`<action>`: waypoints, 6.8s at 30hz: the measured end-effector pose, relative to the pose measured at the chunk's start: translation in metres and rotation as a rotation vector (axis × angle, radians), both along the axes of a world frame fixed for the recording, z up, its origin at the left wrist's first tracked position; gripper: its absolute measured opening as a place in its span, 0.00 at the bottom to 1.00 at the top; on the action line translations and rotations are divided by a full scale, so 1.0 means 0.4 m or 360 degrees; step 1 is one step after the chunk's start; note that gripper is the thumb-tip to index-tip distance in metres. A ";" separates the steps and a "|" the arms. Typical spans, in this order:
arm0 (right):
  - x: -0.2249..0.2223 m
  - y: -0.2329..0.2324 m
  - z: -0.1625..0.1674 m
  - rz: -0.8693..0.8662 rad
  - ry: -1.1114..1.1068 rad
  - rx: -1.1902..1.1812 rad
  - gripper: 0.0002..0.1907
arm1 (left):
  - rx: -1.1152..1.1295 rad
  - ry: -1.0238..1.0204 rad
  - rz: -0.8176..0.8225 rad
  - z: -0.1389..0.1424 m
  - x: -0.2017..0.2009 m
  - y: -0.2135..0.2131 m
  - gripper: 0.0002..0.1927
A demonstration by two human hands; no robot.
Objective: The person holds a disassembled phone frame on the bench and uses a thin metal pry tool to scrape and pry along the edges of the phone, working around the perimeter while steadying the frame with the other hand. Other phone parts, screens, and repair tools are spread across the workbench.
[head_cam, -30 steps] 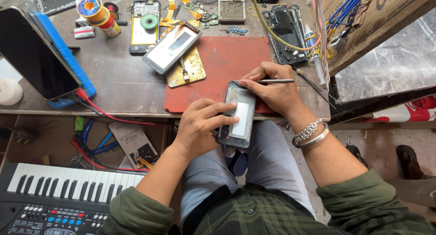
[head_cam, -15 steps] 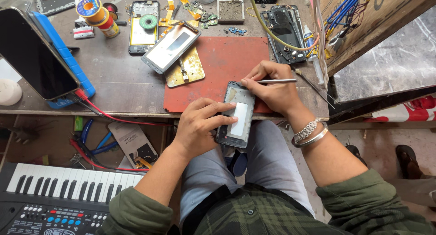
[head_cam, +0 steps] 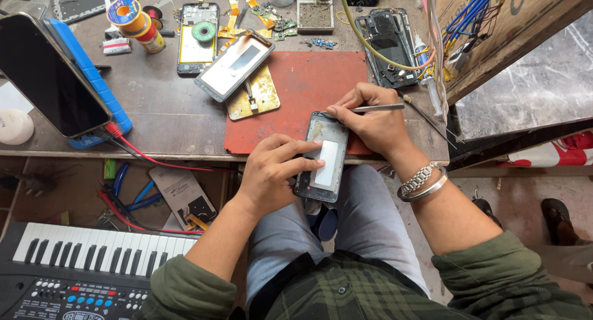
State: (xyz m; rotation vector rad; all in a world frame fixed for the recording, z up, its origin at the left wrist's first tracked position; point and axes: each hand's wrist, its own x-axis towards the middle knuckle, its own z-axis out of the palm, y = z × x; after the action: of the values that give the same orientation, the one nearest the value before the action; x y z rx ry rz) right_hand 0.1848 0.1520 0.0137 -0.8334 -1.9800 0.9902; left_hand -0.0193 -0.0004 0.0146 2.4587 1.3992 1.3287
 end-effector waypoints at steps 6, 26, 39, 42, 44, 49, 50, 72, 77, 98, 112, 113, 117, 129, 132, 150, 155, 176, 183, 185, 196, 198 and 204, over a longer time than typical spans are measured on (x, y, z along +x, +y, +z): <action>0.003 0.007 0.003 0.0113 0.0196 -0.0259 0.14 | 0.0002 0.0014 -0.0003 -0.003 0.000 0.002 0.19; -0.001 -0.001 0.004 0.0013 -0.0039 0.0003 0.10 | 0.0005 0.0026 0.0003 -0.007 -0.002 0.004 0.20; -0.004 0.007 0.009 0.0067 -0.0001 -0.0209 0.08 | 0.0006 0.0031 0.0006 -0.006 -0.001 0.002 0.21; -0.002 0.013 0.013 0.0204 0.0351 -0.0485 0.12 | -0.0001 0.0016 0.0008 -0.005 0.000 0.001 0.20; -0.002 0.007 0.012 0.0100 0.0133 -0.0252 0.12 | -0.0007 0.0013 0.0007 -0.005 0.000 0.001 0.20; -0.006 -0.008 0.012 0.0027 -0.0041 -0.0051 0.08 | 0.0006 0.0007 0.0001 -0.006 0.001 0.002 0.20; -0.006 -0.007 0.012 0.0019 -0.0058 -0.0092 0.08 | 0.0007 0.0008 -0.0001 -0.006 0.001 0.002 0.20; -0.007 0.003 0.005 0.0043 -0.0010 -0.0103 0.09 | 0.0000 0.0010 0.0012 -0.007 0.000 0.001 0.19; -0.005 0.012 0.015 0.0201 -0.0033 -0.0285 0.06 | 0.0020 0.0028 0.0026 -0.011 0.002 0.003 0.19; -0.005 0.017 0.011 0.0332 0.0152 -0.0443 0.06 | 0.0035 0.0004 0.0017 -0.004 0.002 0.003 0.19; -0.018 0.006 0.021 0.0189 -0.0054 -0.0349 0.05 | 0.0031 0.0008 0.0029 -0.012 0.004 0.004 0.20; -0.016 0.009 0.022 0.0225 -0.0042 -0.0356 0.05 | 0.0031 0.0011 0.0026 -0.012 0.003 0.004 0.20; -0.004 0.017 0.014 0.0365 0.0052 -0.0354 0.06 | 0.0030 0.0000 0.0014 -0.011 0.002 0.003 0.20; -0.003 0.003 0.012 0.0159 0.0012 -0.0227 0.07 | 0.0003 -0.0007 0.0007 -0.007 0.002 0.001 0.20; -0.011 -0.004 0.022 0.0102 -0.0099 -0.0191 0.04 | 0.0033 -0.0018 0.0012 -0.008 0.002 0.003 0.19; -0.014 -0.001 0.019 0.0115 -0.0091 -0.0163 0.06 | 0.0028 0.0010 0.0018 -0.012 0.003 0.003 0.19; -0.011 0.001 0.021 0.0158 0.0025 -0.0279 0.07 | 0.0011 0.0025 0.0021 -0.011 0.000 0.001 0.20; -0.015 0.000 0.020 0.0175 0.0038 -0.0286 0.05 | 0.0005 0.0027 0.0031 -0.011 0.001 0.002 0.19; -0.017 -0.004 0.021 0.0092 -0.0078 -0.0129 0.05 | 0.0009 0.0014 0.0019 -0.011 0.000 0.002 0.20; -0.019 -0.005 0.022 0.0124 -0.0077 -0.0144 0.05 | 0.0010 0.0014 0.0020 -0.011 0.000 0.002 0.20; -0.014 -0.007 0.025 0.0076 -0.0124 -0.0152 0.06 | 0.0011 0.0003 0.0024 -0.010 0.001 0.002 0.19; -0.018 -0.008 0.025 0.0034 -0.0166 -0.0156 0.06 | -0.0001 0.0001 0.0029 -0.011 0.002 0.002 0.19; -0.016 -0.002 0.029 0.0232 0.0025 -0.0298 0.06 | 0.0018 0.0023 0.0037 -0.009 0.002 0.001 0.19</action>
State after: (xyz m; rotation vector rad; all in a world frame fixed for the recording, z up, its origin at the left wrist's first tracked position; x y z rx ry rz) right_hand 0.1783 0.1511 0.0251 -0.7869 -1.9784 1.2781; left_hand -0.0184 0.0001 0.0112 2.4720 1.4315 1.3299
